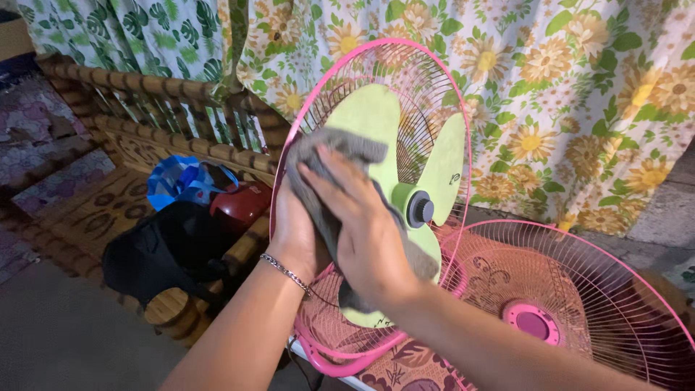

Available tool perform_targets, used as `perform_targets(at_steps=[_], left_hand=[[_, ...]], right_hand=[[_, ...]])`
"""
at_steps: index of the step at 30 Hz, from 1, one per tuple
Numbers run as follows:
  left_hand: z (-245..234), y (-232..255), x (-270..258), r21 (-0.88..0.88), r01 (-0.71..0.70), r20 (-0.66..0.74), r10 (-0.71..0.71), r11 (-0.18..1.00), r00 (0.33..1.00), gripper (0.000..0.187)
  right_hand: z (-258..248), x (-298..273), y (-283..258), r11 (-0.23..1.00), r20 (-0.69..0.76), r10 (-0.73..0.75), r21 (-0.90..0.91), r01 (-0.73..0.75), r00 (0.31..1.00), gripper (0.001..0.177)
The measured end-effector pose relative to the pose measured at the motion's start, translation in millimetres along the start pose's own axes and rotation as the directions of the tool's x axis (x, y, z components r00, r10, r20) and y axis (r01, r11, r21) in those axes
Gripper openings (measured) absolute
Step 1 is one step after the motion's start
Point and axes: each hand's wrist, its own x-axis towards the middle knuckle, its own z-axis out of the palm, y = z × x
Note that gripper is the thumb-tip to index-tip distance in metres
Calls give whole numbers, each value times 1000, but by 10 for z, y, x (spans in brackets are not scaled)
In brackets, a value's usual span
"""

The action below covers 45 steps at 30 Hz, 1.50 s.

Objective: The person wipes the blades and front grille of a pink electric fan using a gray cloth. They rotate the fan head to access different sections and continue wiping the motor housing and grille.

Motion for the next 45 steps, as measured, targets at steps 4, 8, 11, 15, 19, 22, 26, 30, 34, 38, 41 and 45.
perform_targets(at_steps=[4, 8, 11, 15, 19, 22, 26, 30, 34, 38, 41, 45], left_hand=[[57, 68, -65, 16, 69, 139, -71, 997, 988, 75], [174, 125, -80, 111, 56, -77, -47, 992, 996, 63], [236, 159, -22, 151, 105, -50, -99, 983, 994, 54], [228, 98, 14, 211, 107, -147, -76, 972, 986, 52], [221, 46, 28, 172, 114, -107, -96, 979, 990, 52], [219, 74, 0, 168, 112, -128, -91, 979, 988, 52], [241, 64, -10, 184, 94, -136, -69, 978, 988, 54], [247, 54, 3, 177, 96, -88, -81, 980, 993, 57], [257, 50, 35, 175, 107, -125, -86, 979, 988, 56], [268, 33, 29, 197, 86, -149, -57, 977, 987, 54], [260, 69, -6, 206, 95, -164, -61, 974, 985, 54], [270, 124, -29, 209, 115, -191, -74, 971, 979, 56]], right_hand=[[-106, -390, -18, 998, 86, 34, 57, -39, 996, 73], [-242, -780, 301, 1000, 209, -25, -1, 26, 978, 77], [-396, -936, 592, 994, 189, 56, -106, -36, 980, 71], [-586, -925, 699, 944, 31, 237, -242, -222, 971, 78], [-619, -517, 898, 918, 42, 192, -360, -165, 980, 68], [-547, -324, 1029, 904, 123, 232, -395, -167, 965, 62], [-509, -311, 1148, 905, 109, 199, -402, -140, 974, 54], [-560, -371, 1234, 935, 113, 88, -351, -43, 990, 41], [-745, -386, 1361, 986, 256, 23, -168, 21, 966, 48], [-721, -355, 1425, 975, 194, 65, -223, -20, 979, 57], [-566, -372, 1328, 951, 77, 116, -298, -88, 990, 62], [-547, -226, 1153, 925, 123, 302, -278, -260, 945, 58]])
